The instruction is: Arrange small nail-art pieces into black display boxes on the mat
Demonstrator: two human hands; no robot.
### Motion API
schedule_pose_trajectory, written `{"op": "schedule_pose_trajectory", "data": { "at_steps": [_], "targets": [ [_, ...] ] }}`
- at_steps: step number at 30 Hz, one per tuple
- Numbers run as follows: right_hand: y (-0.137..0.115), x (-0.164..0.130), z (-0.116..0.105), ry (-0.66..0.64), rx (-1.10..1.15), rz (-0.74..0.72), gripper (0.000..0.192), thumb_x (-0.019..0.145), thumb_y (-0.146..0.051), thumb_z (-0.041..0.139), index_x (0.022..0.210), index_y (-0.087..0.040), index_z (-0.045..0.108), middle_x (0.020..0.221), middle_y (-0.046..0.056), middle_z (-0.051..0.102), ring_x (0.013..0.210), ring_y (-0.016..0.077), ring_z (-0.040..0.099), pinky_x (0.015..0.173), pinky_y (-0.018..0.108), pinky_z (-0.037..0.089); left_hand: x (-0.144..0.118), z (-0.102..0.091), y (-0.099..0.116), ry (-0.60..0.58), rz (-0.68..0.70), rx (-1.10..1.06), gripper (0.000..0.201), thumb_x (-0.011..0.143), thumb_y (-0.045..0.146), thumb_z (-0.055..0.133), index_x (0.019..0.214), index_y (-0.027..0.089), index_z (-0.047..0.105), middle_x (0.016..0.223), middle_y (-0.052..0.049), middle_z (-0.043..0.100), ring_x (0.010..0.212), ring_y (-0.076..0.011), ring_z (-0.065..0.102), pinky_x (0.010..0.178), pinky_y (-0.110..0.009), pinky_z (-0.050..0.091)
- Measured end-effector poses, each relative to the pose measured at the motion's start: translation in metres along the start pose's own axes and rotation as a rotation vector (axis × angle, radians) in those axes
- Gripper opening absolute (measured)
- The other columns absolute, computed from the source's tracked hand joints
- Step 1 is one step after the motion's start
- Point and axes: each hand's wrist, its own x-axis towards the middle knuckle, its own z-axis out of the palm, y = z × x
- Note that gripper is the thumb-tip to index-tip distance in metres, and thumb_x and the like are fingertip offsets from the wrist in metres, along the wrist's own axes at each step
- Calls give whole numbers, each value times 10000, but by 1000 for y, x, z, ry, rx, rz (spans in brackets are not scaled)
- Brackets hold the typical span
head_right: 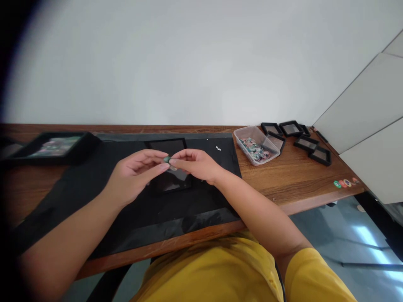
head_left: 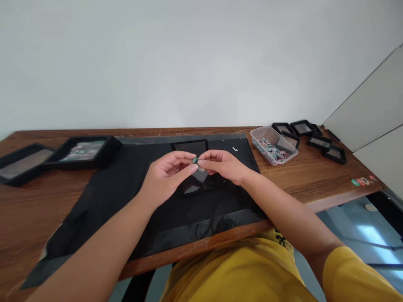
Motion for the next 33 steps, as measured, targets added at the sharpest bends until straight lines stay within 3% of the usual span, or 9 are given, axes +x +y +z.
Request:
{"op": "schedule_pose_trajectory", "data": {
  "at_steps": [7,11,17,22,27,33],
  "targets": [
    [0,2,-1,25,-25,-25,235,792,-293,927,791,-204,709,705,-51,650,665,89,545,638,210,455,0,-1,1,56,-34,-44,353,725,549,878,914,270,773,792,-42,785,733,-246,766,699,-393,672],
    [-1,2,-4,65,-145,-80,173,880,-277,824,814,-206,680,714,-48,642,664,96,551,661,229,457,0,-5,-3,71,-18,-43,318,735,509,877,904,256,785,792,-46,784,741,-253,766,702,-401,666],
    [-6,-6,-12,317,-799,-299,81,911,-202,723,857,-223,665,789,-20,676,730,155,581,704,295,407,2,-14,-4,155,-10,-26,173,756,381,854,838,236,809,756,-28,795,641,-216,722,607,-358,622],
    [-2,-9,-7,254,-1121,-293,39,934,-211,707,916,-240,726,851,3,749,795,191,640,724,317,390,2,-19,0,207,64,59,167,751,367,837,830,221,820,780,-31,814,722,-221,750,694,-363,638],
    [0,-7,3,213,-1327,-296,134,963,-186,662,1015,-238,774,1006,24,808,982,233,694,786,334,401,3,-24,-2,55,149,501,248,851,497,712,855,289,846,896,-12,846,764,-225,769,734,-358,645],
    [-5,-8,8,128,-1588,-336,178,1011,-179,595,1015,-194,772,1049,68,809,1040,265,656,851,388,355,6,-27,-17,-105,131,670,276,863,549,667,861,348,856,924,-18,849,913,-296,787,819,-403,634]
  ]
}}
